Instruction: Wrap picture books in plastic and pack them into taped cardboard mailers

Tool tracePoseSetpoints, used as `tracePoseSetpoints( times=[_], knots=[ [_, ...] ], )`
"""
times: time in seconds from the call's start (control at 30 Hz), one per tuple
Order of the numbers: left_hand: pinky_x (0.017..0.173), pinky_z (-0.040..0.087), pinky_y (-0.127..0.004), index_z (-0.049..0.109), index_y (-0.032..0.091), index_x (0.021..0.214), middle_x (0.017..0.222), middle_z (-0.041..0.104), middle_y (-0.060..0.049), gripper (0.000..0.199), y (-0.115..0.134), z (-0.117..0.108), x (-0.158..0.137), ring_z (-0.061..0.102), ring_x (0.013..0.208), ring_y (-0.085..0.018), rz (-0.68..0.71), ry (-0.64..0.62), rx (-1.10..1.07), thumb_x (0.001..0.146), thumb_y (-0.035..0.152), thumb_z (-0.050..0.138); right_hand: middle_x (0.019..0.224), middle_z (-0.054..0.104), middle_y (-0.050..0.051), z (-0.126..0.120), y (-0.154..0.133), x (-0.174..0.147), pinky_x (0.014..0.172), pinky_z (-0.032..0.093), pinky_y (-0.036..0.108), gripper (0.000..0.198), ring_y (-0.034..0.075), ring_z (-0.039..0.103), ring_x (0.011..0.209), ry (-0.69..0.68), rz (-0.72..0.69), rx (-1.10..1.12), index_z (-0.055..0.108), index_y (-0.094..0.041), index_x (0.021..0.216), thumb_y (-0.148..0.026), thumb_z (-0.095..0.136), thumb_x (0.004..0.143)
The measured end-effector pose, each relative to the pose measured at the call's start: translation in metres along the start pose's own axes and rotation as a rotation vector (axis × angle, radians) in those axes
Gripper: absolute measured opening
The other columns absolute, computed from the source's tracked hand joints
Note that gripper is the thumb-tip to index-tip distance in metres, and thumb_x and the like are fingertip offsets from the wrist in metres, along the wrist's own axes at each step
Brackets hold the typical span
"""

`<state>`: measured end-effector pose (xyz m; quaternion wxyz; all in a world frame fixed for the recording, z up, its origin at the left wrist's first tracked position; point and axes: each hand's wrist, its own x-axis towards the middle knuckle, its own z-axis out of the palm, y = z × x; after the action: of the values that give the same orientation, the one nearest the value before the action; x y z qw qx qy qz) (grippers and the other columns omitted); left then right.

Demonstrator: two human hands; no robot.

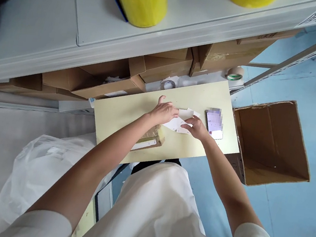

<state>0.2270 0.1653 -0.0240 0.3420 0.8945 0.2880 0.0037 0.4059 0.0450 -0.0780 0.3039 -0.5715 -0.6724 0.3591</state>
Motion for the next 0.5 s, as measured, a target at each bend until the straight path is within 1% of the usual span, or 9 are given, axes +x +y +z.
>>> tracePoseSetpoints(
  times=[0.07,0.17,0.3,0.4,0.5],
  knots=[
    [0.105,0.002,-0.054,0.067,0.023,0.067,0.071,0.067,0.0,0.016,-0.003,0.002,0.0,0.057,0.087,-0.019,-0.023,-0.017,-0.008,0.08,0.021,0.057,0.076,0.071,0.003,0.003,0.003,-0.001,0.096,0.037,0.04,0.032,0.018,0.063,0.075,0.004,-0.008,-0.008,0.068,-0.02,0.075,-0.046,0.053,0.087],
    [0.104,0.004,-0.053,0.068,0.023,0.072,0.076,0.068,0.0,0.018,-0.002,0.005,0.002,0.058,0.09,-0.019,-0.045,-0.049,0.037,0.083,0.023,0.053,0.079,0.072,0.002,0.005,0.007,-0.001,0.104,0.03,0.043,0.029,0.018,0.065,0.079,0.001,0.008,-0.028,0.068,-0.021,0.077,-0.044,0.053,0.087],
    [0.101,0.008,-0.05,0.068,0.023,0.076,0.082,0.07,-0.001,0.022,-0.002,0.005,0.005,0.058,0.093,-0.02,-0.08,-0.119,0.071,0.086,0.025,0.049,0.081,0.073,0.002,0.002,0.009,-0.004,0.107,0.027,0.045,0.026,0.018,0.066,0.081,0.0,-0.01,-0.037,0.068,-0.022,0.079,-0.041,0.054,0.087],
    [0.098,0.013,-0.047,0.068,0.024,0.079,0.086,0.071,-0.002,0.023,-0.007,-0.004,0.006,0.059,0.093,-0.021,-0.139,-0.138,0.081,0.086,0.028,0.047,0.084,0.074,0.001,0.001,0.011,-0.009,0.109,0.026,0.046,0.023,0.018,0.067,0.082,-0.002,-0.005,-0.029,0.069,-0.024,0.08,-0.039,0.053,0.088],
    [0.094,0.018,-0.044,0.068,0.022,0.08,0.085,0.072,-0.003,0.023,-0.013,-0.015,0.008,0.06,0.088,-0.02,-0.195,-0.133,0.107,0.086,0.03,0.047,0.088,0.074,0.001,0.003,0.016,-0.015,0.109,0.026,0.048,0.021,0.019,0.068,0.085,0.019,0.03,-0.033,0.069,-0.025,0.082,-0.036,0.052,0.089]
  ],
)
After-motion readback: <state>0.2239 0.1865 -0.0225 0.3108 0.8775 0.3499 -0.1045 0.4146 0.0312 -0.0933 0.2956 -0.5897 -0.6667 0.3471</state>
